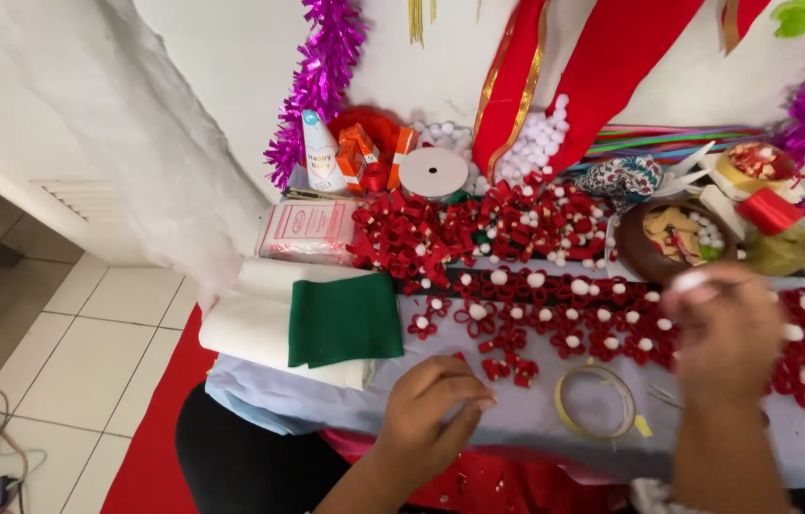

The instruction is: Cutting small pieces of tape and attaching them to red decorative flowers to create a garland or ornament.

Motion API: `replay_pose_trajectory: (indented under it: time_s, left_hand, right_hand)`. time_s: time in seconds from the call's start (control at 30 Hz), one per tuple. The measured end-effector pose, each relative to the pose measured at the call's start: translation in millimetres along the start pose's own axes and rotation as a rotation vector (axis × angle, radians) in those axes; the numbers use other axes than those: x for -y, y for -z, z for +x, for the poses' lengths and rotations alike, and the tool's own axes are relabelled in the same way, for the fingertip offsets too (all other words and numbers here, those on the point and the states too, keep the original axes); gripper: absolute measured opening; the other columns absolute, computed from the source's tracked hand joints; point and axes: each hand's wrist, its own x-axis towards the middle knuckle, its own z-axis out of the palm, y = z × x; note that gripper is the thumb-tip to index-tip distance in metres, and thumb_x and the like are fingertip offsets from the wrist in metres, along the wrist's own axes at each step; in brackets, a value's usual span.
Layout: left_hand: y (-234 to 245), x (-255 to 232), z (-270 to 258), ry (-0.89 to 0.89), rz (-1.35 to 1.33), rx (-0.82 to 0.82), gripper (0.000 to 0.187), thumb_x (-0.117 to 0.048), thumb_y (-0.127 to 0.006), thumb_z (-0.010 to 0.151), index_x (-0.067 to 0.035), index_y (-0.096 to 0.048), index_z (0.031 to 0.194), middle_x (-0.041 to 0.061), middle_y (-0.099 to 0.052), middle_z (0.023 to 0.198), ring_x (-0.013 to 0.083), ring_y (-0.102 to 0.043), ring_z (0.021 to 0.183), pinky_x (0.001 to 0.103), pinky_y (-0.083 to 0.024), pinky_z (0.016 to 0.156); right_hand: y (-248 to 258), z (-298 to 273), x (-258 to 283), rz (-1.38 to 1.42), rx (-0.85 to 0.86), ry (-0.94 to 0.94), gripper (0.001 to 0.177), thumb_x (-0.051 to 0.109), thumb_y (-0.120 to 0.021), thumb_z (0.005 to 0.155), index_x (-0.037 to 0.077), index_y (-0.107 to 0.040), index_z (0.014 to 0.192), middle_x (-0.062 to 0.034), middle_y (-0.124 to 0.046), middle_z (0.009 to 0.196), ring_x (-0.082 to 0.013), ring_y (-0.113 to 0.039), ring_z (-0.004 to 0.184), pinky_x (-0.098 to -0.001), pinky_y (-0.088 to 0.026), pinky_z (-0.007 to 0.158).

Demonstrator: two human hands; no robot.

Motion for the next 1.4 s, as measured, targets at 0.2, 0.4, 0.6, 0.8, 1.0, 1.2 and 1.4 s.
replay_pose_trajectory:
  time_s: [0.2,0.4,0.6,0.8,1.0,1.2,1.4]
  left_hand:
    - [-10.1,-36.1,5.6,-0.217,-0.031,-0.052,0.021,-0.006,-0.086,0.081,-0.009,-0.072,0.097,0.005,-0.063,0.089,0.0178,-0.061,0.074,0.030,-0.051,0.066]
    - [-7.2,-45.6,0.9,-0.171,0.015,-0.063,0.031,-0.018,-0.089,0.076,-0.009,-0.069,0.098,0.005,-0.066,0.091,0.0193,-0.062,0.077,0.031,-0.053,0.069]
    - [-2.8,-50.7,6.1,-0.196,0.038,-0.032,0.021,-0.019,-0.088,0.077,-0.009,-0.072,0.087,0.004,-0.063,0.088,0.0178,-0.059,0.075,0.031,-0.050,0.067]
    - [-3.0,-48.3,9.9,-0.218,0.062,-0.036,0.024,-0.018,-0.089,0.075,-0.007,-0.071,0.088,0.004,-0.063,0.086,0.0177,-0.056,0.070,0.032,-0.048,0.065]
    - [-4.2,-45.3,12.9,-0.237,0.095,-0.015,0.024,-0.021,-0.089,0.077,-0.009,-0.072,0.088,0.003,-0.065,0.089,0.0183,-0.056,0.070,0.032,-0.047,0.066]
    - [-6.7,-45.2,15.4,-0.242,0.130,-0.039,0.017,-0.016,-0.086,0.080,-0.009,-0.073,0.087,0.004,-0.065,0.086,0.0180,-0.056,0.069,0.032,-0.046,0.065]
    - [-9.2,-40.8,13.9,-0.278,0.098,-0.002,0.016,-0.002,-0.083,0.077,-0.012,-0.077,0.088,0.003,-0.068,0.088,0.0156,-0.057,0.069,0.031,-0.047,0.065]
  right_hand:
    - [-73.4,-75.6,121.3,-0.278,0.982,0.389,0.016,0.000,-0.074,0.070,0.006,-0.067,0.082,-0.0010,-0.071,0.077,-0.0160,-0.064,0.065,-0.0285,-0.052,0.063]
    - [-70.9,-87.2,164.9,-0.473,1.061,0.546,0.016,0.015,-0.080,0.064,0.015,-0.072,0.078,0.0004,-0.070,0.076,-0.0209,-0.066,0.068,-0.0323,-0.053,0.064]
    - [-74.0,-95.6,170.3,-0.575,1.041,0.636,0.022,0.013,-0.085,0.059,0.017,-0.071,0.076,0.0049,-0.066,0.066,-0.0158,-0.058,0.057,-0.0311,-0.048,0.053]
    - [-72.5,-94.3,164.7,-0.615,1.133,0.578,0.013,0.019,-0.083,0.070,0.016,-0.071,0.073,0.0011,-0.062,0.066,-0.0206,-0.056,0.057,-0.0342,-0.044,0.053]
    - [-66.6,-83.6,157.3,-0.580,1.221,0.375,0.006,0.021,-0.074,0.078,0.016,-0.075,0.081,0.0012,-0.069,0.072,-0.0205,-0.061,0.063,-0.0336,-0.047,0.058]
    - [-64.5,-80.8,151.0,-0.625,1.191,0.261,0.008,0.026,-0.076,0.082,0.018,-0.077,0.084,0.0026,-0.071,0.072,-0.0182,-0.063,0.063,-0.0327,-0.048,0.057]
    - [-60.3,-81.3,145.3,-0.653,1.175,0.254,0.016,0.033,-0.075,0.086,0.019,-0.077,0.079,0.0028,-0.071,0.070,-0.0179,-0.064,0.065,-0.0329,-0.049,0.057]
